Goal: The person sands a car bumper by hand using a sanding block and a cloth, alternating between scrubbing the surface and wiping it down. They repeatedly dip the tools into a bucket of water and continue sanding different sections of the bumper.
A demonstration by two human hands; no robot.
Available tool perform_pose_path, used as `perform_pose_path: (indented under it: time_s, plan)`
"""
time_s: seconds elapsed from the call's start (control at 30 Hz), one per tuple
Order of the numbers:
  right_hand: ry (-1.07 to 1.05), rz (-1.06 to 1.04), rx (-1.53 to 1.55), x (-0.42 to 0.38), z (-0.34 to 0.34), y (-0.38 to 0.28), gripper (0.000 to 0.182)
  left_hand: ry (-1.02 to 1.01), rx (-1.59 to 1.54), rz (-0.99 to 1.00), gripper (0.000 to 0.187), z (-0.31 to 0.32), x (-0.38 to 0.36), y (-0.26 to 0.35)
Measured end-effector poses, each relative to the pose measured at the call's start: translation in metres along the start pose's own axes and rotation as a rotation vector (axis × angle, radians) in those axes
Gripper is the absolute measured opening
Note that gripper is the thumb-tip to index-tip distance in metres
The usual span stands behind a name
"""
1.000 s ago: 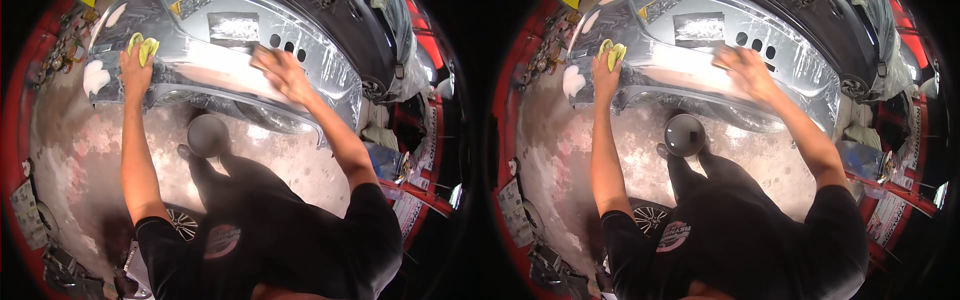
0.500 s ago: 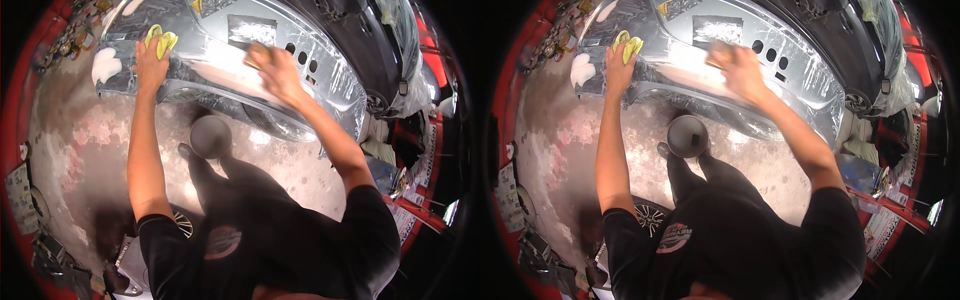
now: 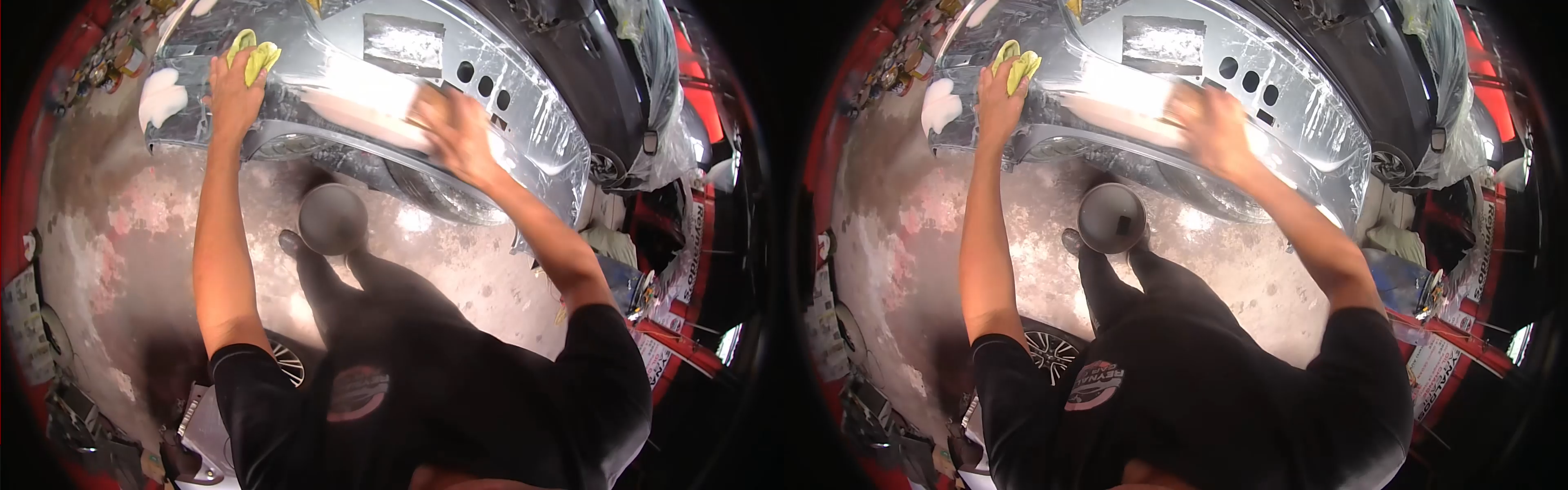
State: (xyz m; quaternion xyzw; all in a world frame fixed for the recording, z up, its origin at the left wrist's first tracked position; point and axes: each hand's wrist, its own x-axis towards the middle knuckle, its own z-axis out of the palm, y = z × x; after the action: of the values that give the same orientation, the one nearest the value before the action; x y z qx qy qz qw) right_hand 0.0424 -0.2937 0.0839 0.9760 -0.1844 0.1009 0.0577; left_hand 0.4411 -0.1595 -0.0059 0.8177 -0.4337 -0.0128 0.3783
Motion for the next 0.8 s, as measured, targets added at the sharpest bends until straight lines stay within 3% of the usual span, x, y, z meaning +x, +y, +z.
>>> perform_pose_path:
  time_s: [0.1, 0.17, 0.2, 0.27, 0.3, 0.4, 0.5, 0.53, 0.6, 0.67, 0.73, 0.8]
  plan:
    - [0.213, -0.180, 0.091, 0.121, 0.042, -0.057, 0.054, -0.046, -0.011, 0.059, 0.047, 0.000, -0.009, -0.005]
    - [0.171, -0.109, -0.047, 0.159, 0.049, -0.088, 0.044, 0.025, 0.033, 0.220, 0.046, -0.008, -0.003, 0.004]
    - [0.168, -0.085, -0.052, 0.138, 0.041, -0.079, 0.044, 0.009, 0.025, 0.238, 0.046, -0.006, -0.002, 0.008]
    - [0.012, -0.140, 0.282, 0.087, 0.013, -0.046, 0.043, -0.033, 0.004, 0.211, 0.045, -0.016, 0.003, 0.007]
    - [0.070, -0.144, 0.173, 0.046, 0.016, -0.020, 0.046, -0.083, -0.005, 0.119, 0.047, -0.013, 0.005, -0.001]
    - [0.094, -0.058, 0.015, -0.063, -0.023, 0.018, 0.050, 0.008, 0.051, 0.187, 0.048, -0.007, -0.001, -0.003]
    - [-0.018, -0.009, 0.005, -0.006, -0.005, -0.018, 0.047, 0.033, 0.057, 0.159, 0.047, -0.002, -0.010, 0.000]
    - [0.169, -0.156, 0.083, 0.038, 0.022, -0.029, 0.048, 0.041, 0.060, 0.142, 0.046, -0.002, -0.008, 0.002]
    - [0.175, -0.134, 0.133, 0.120, 0.050, -0.080, 0.051, -0.025, 0.029, 0.134, 0.047, -0.005, -0.013, 0.002]
    - [0.231, -0.178, 0.121, 0.141, 0.052, -0.091, 0.053, -0.080, -0.003, 0.153, 0.047, -0.016, -0.002, 0.008]
    - [0.254, -0.228, 0.119, 0.110, 0.045, -0.074, 0.053, -0.127, 0.217, 0.062, 0.045, -0.024, 0.004, 0.015]
    - [0.278, -0.217, 0.166, 0.024, 0.026, -0.023, 0.051, -0.089, 0.238, 0.081, 0.051, -0.016, 0.027, -0.004]
